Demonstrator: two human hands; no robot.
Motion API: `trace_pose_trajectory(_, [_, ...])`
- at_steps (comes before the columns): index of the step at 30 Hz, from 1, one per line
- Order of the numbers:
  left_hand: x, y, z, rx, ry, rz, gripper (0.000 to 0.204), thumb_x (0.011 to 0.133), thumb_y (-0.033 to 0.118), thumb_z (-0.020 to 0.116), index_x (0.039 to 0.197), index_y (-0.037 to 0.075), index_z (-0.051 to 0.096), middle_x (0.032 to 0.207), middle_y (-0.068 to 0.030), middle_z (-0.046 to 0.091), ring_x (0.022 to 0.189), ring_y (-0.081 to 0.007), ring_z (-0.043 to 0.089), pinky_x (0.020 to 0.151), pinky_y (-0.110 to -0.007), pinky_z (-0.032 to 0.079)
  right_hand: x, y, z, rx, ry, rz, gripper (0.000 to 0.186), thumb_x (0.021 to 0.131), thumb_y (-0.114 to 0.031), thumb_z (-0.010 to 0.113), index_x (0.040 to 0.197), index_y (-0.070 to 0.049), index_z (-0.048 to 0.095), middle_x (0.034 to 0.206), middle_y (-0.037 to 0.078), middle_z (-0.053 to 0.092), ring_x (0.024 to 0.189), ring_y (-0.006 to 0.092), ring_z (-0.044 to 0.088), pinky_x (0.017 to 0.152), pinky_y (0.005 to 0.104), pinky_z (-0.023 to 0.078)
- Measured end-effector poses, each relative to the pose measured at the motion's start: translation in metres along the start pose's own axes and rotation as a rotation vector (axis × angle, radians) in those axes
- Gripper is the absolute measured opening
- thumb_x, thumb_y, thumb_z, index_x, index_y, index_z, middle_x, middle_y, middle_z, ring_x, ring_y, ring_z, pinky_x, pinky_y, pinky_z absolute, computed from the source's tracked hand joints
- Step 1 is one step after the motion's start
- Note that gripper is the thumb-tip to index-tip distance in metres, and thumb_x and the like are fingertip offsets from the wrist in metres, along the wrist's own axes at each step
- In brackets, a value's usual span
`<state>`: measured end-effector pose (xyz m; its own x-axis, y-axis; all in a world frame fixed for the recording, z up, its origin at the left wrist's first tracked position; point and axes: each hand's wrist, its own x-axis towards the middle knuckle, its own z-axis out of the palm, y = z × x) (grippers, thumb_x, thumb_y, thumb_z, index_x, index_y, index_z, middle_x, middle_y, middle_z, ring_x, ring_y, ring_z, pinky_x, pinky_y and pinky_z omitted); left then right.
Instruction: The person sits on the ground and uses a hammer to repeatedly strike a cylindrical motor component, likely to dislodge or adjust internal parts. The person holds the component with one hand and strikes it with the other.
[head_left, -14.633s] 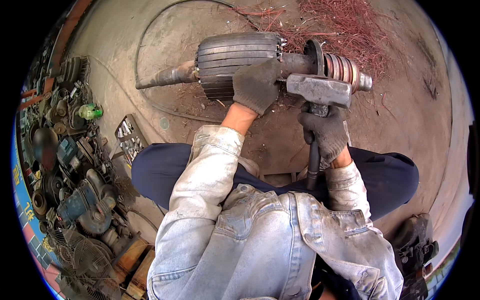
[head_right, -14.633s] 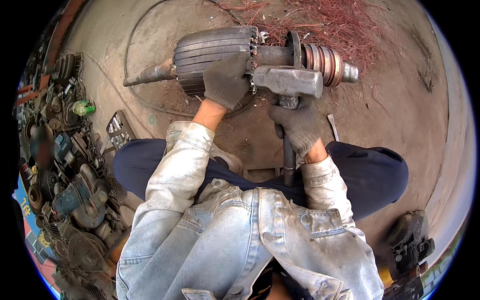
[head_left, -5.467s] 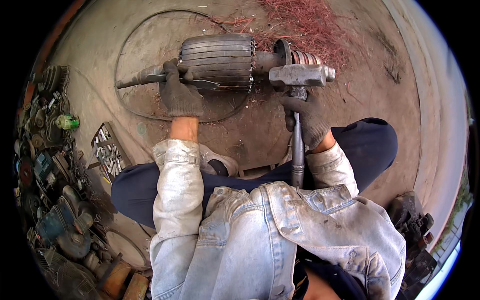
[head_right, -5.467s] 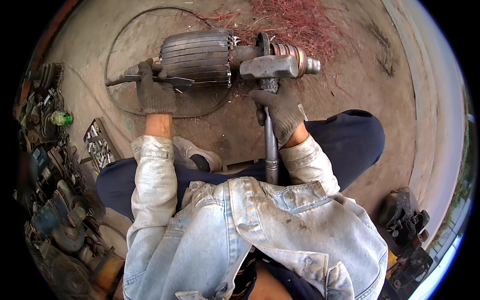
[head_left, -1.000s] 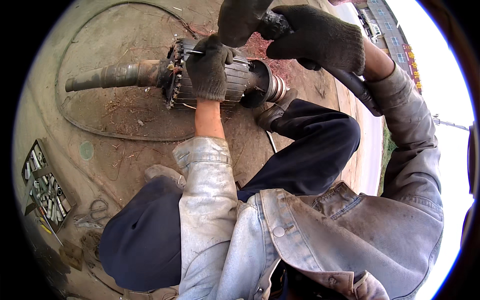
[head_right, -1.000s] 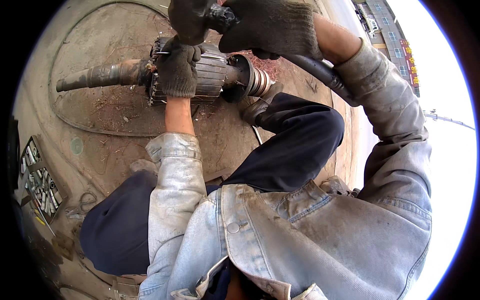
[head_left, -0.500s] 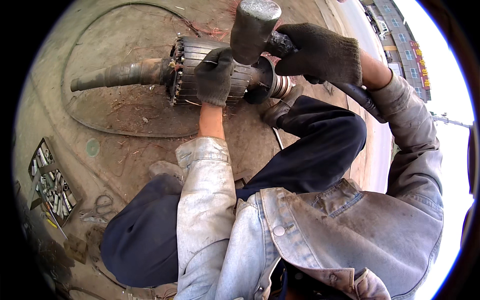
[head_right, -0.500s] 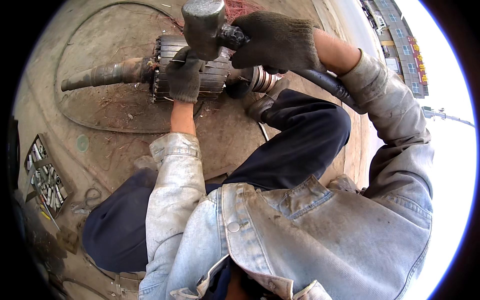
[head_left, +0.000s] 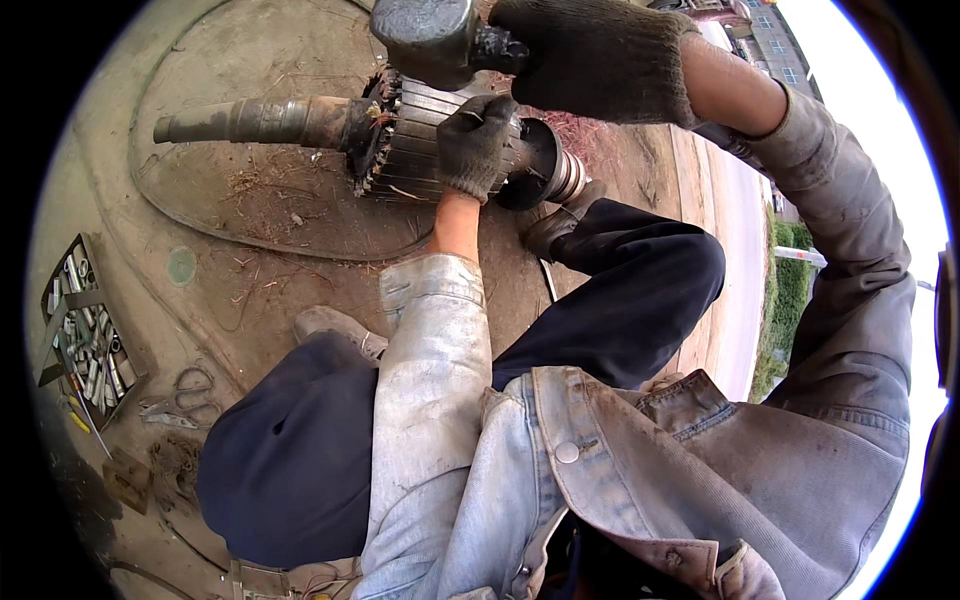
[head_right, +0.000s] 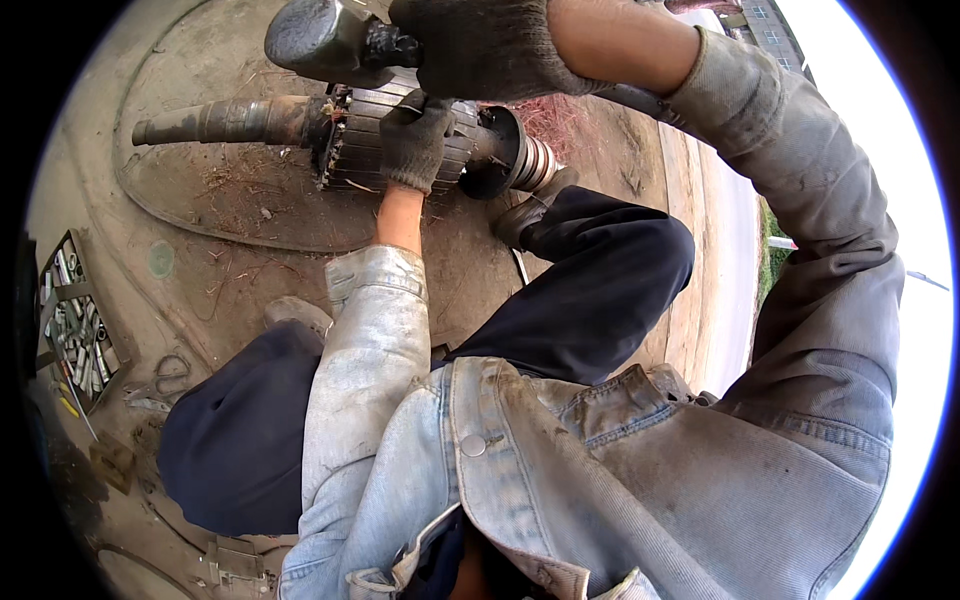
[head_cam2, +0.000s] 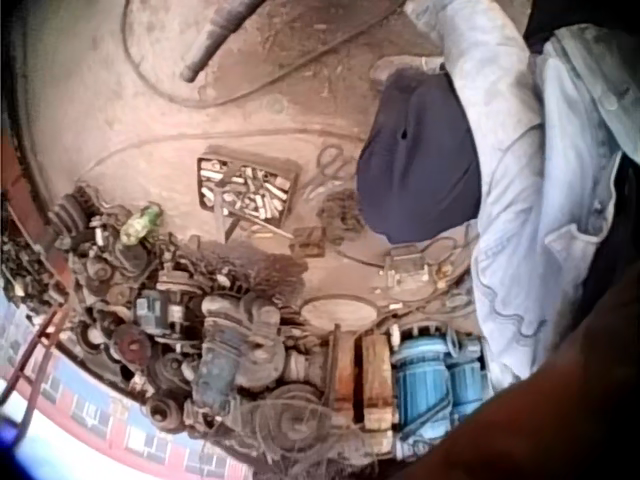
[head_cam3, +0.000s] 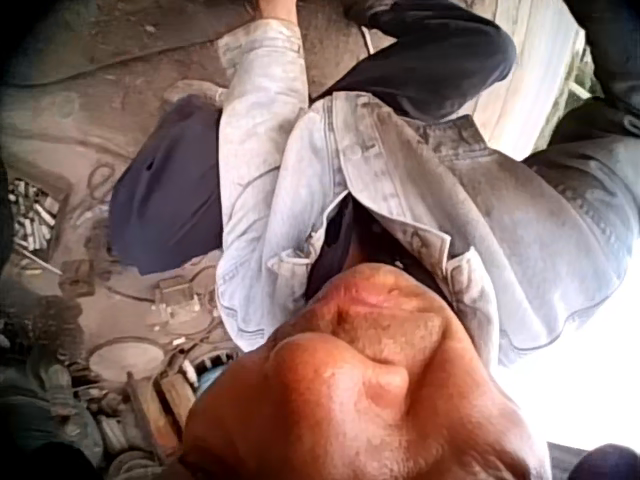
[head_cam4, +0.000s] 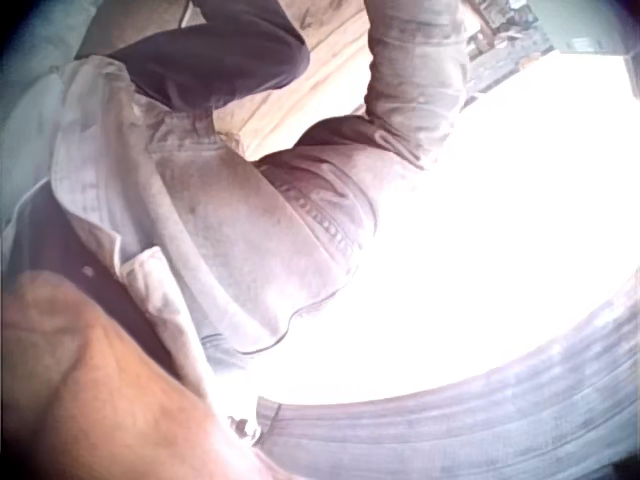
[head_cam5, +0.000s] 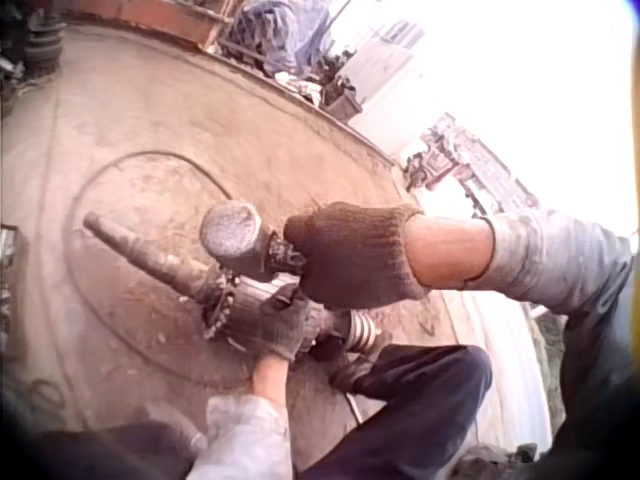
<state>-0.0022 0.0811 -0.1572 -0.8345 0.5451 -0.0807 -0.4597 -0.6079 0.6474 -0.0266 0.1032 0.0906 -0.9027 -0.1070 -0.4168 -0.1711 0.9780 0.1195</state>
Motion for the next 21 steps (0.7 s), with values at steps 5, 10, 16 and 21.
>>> trace_pose_trajectory(5, [0.008, -0.027, 0.003, 0.098, -0.028, 0.015, 0.019, 0.096, 0.020, 0.076, 0.099, 0.002, 0.076, 0.080, 0.0005, 0.071, 0.072, -0.0093, 0.063, 0.065, -0.028, 0.050, 0.011, 0.015, 0.024, -0.169, -0.355, 0.124, 0.027, 0.089, -0.012, 0.067, 0.111, 0.003, 0.070, 0.094, 0.022, 0.075, 0.091, 0.0376, 0.074, 0.083, 0.0439, 0.060])
trace_pose_trajectory(10, [-0.028, -0.068, 0.026, 0.177, -0.068, 0.086, 0.010, 0.094, 0.010, 0.071, 0.099, 0.002, 0.072, 0.080, -0.0031, 0.069, 0.071, -0.0123, 0.062, 0.063, -0.029, 0.049, -0.047, 0.037, 0.043, 0.139, -0.216, 0.170, 0.037, 0.094, -0.023, 0.072, 0.123, -0.001, 0.064, 0.097, 0.017, 0.075, 0.087, 0.0291, 0.074, 0.077, 0.0400, 0.060])
trace_pose_trajectory(16, [0.017, -0.078, 0.058, -0.533, -0.028, -0.197, 0.020, 0.096, 0.003, 0.062, 0.077, 0.006, 0.055, 0.062, 0.0007, 0.050, 0.057, -0.0136, 0.055, 0.062, -0.032, 0.049, -0.115, 0.100, 0.049, 1.011, 0.040, 0.392, 0.040, 0.094, -0.013, 0.072, 0.132, -0.002, 0.062, 0.084, 0.005, 0.066, 0.061, 0.0087, 0.061, 0.052, 0.0248, 0.050])
trace_pose_trajectory(21, [0.075, -0.060, 0.062, -0.334, 0.097, -0.036, 0.028, 0.110, 0.024, 0.059, 0.102, -0.002, 0.064, 0.057, 0.0073, 0.029, 0.051, -0.0070, 0.029, 0.061, -0.032, 0.048, -0.194, 0.150, 0.128, 1.809, 0.310, 0.759, 0.031, 0.090, -0.009, 0.071, 0.118, 0.002, 0.063, 0.075, 0.005, 0.063, 0.052, 0.0104, 0.056, 0.047, 0.0242, 0.045])
